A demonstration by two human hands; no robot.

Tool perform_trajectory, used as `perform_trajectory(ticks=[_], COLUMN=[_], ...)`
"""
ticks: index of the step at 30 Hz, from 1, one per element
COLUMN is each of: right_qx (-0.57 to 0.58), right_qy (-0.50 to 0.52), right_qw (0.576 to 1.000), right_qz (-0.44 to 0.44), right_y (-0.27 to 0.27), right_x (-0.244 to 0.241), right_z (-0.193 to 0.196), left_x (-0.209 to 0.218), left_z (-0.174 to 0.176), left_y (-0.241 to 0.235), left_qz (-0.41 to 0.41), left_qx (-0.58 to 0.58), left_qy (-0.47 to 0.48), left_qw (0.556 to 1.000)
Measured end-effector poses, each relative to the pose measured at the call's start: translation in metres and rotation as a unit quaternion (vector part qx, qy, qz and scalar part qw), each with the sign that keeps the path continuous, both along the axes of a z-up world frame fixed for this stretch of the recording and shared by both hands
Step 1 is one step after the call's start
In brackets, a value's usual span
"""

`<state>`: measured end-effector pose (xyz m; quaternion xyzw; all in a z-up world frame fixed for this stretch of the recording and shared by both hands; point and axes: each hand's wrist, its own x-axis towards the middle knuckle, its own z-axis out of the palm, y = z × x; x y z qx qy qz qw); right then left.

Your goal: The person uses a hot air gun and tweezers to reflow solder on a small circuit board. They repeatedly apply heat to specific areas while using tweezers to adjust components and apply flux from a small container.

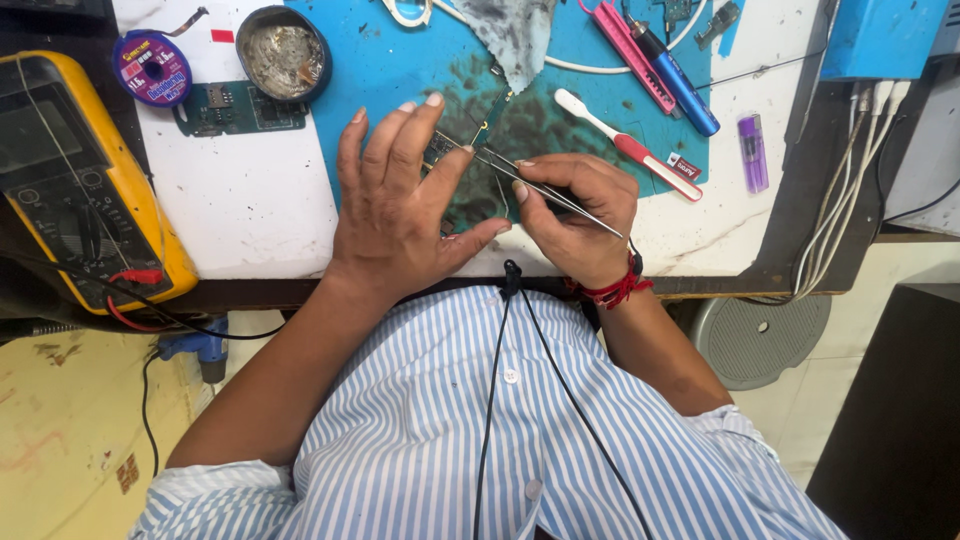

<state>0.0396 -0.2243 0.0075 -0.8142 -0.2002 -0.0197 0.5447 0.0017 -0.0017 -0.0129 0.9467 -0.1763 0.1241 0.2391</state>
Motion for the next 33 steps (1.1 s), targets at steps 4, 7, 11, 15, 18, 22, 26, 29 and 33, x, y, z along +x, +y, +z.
perform_trajectory(ticks=[4, 7, 11, 15, 18, 22, 26, 29, 33], right_qx=[0.0, 0.001, 0.003, 0.001, 0.007, 0.026, 0.026, 0.033, 0.034], right_qy=[0.002, -0.003, 0.008, 0.003, 0.001, 0.013, 0.01, 0.011, 0.015], right_qw=[1.0, 1.0, 1.0, 1.0, 1.0, 0.999, 0.998, 0.996, 0.995], right_qz=[0.002, 0.002, -0.001, 0.0, -0.001, -0.017, -0.048, -0.08, -0.089], right_y=[0.0, 0.0, 0.0, 0.001, 0.0, -0.003, -0.006, -0.006, -0.005], right_x=[0.001, 0.001, 0.0, 0.0, 0.0, -0.004, -0.006, -0.007, -0.007], right_z=[0.001, 0.001, 0.001, 0.001, -0.001, -0.003, -0.008, -0.012, -0.014], left_x=[0.002, 0.002, 0.002, 0.002, 0.002, 0.002, 0.001, 0.0, -0.003], left_z=[-0.005, -0.006, -0.007, -0.007, -0.006, -0.004, -0.001, 0.0, 0.001], left_y=[-0.001, 0.0, -0.001, -0.001, -0.001, -0.001, 0.0, 0.0, 0.004], left_qz=[-0.004, -0.005, -0.006, -0.005, -0.005, -0.004, 0.007, 0.007, -0.011], left_qx=[0.021, 0.026, 0.029, 0.032, 0.032, 0.023, -0.008, -0.03, -0.088], left_qy=[-0.008, -0.01, -0.003, 0.002, -0.001, -0.016, -0.03, -0.034, -0.046], left_qw=[1.0, 1.0, 1.0, 0.999, 0.999, 1.0, 0.999, 0.999, 0.995])
